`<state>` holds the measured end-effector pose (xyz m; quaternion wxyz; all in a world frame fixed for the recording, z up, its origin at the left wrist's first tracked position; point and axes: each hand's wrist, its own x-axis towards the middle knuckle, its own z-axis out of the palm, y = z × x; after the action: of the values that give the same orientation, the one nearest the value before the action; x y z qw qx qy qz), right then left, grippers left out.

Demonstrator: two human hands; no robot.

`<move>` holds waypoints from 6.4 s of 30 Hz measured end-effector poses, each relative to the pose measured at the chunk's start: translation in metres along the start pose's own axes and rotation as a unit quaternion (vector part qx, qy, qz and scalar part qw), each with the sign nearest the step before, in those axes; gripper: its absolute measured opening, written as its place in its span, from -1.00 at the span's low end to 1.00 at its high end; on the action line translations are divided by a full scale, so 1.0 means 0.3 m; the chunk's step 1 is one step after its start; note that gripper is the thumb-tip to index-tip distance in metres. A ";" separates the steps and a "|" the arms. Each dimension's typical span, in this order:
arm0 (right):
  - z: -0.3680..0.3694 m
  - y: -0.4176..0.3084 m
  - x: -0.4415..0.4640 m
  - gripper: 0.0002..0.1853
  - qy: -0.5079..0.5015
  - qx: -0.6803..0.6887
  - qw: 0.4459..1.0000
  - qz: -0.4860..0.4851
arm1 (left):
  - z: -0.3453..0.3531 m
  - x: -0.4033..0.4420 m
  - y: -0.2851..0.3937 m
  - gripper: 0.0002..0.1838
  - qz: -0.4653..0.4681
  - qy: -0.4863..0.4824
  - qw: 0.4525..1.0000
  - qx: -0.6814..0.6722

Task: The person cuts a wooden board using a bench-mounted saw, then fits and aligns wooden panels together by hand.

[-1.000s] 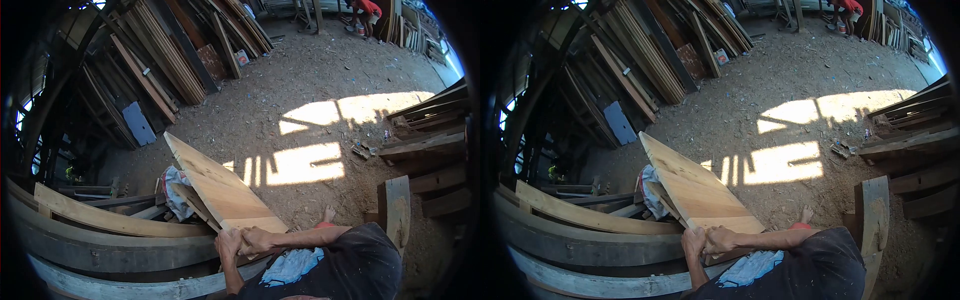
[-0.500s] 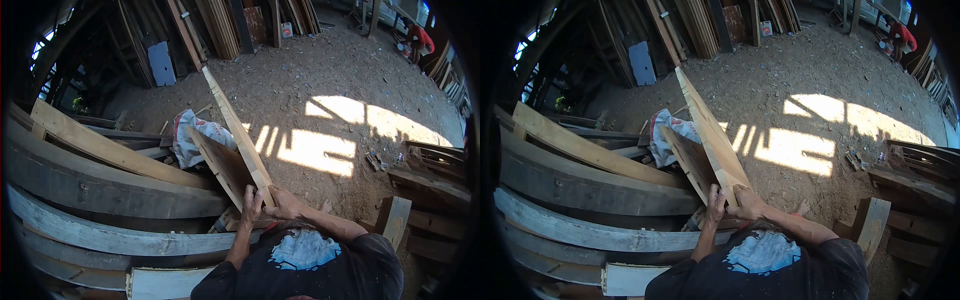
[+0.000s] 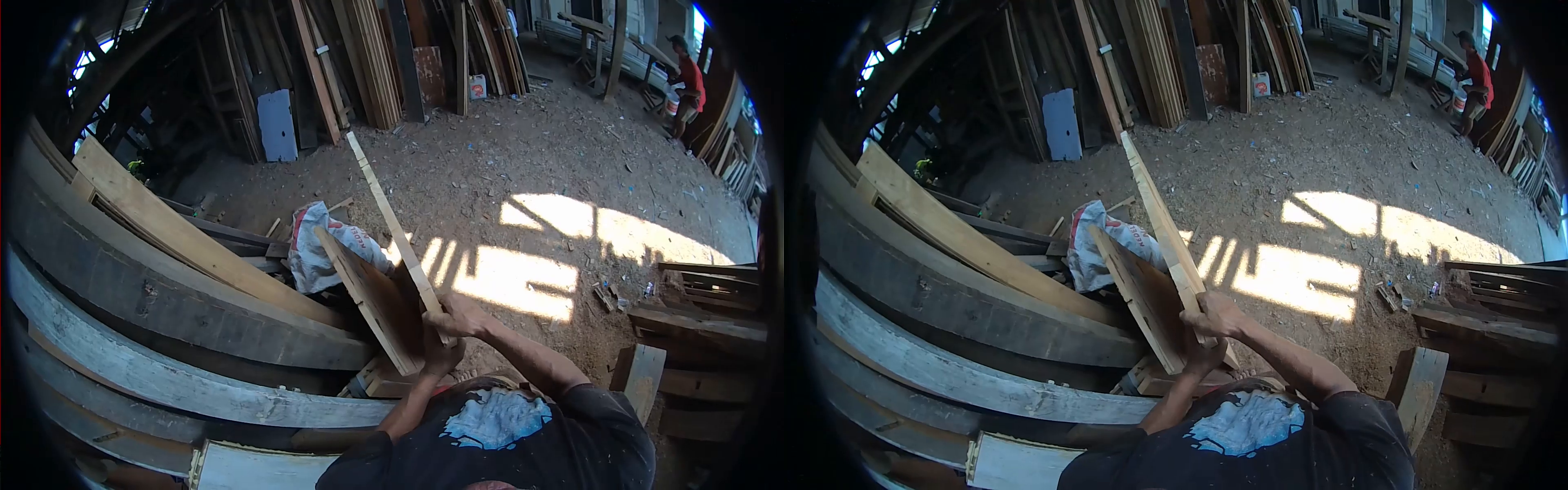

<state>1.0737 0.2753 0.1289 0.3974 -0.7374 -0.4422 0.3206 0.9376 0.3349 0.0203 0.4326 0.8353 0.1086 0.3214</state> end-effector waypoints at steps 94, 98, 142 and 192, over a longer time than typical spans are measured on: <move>-0.136 0.055 -0.303 -0.48 0.108 -0.121 0.985 0.065 | -0.015 -0.031 -0.291 0.01 -0.274 0.108 0.944 -0.150; -0.147 0.056 -0.314 -0.46 0.150 -0.106 0.982 0.051 | -0.087 -0.112 -0.331 -0.15 -0.355 0.067 0.927 -0.104; -0.203 0.070 -0.310 -0.47 0.141 0.003 0.989 0.033 | -0.242 -0.127 -0.090 -0.08 -0.335 -0.012 0.877 0.345; -0.168 0.013 -0.323 -0.47 0.190 0.053 0.980 -0.006 | -0.320 -0.239 -0.060 -0.21 -0.321 0.067 0.884 0.333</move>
<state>1.0776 0.1711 0.1615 0.5146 -0.7600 -0.3454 0.1957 0.8235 0.3755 0.0144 0.2001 0.8262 0.5000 0.1656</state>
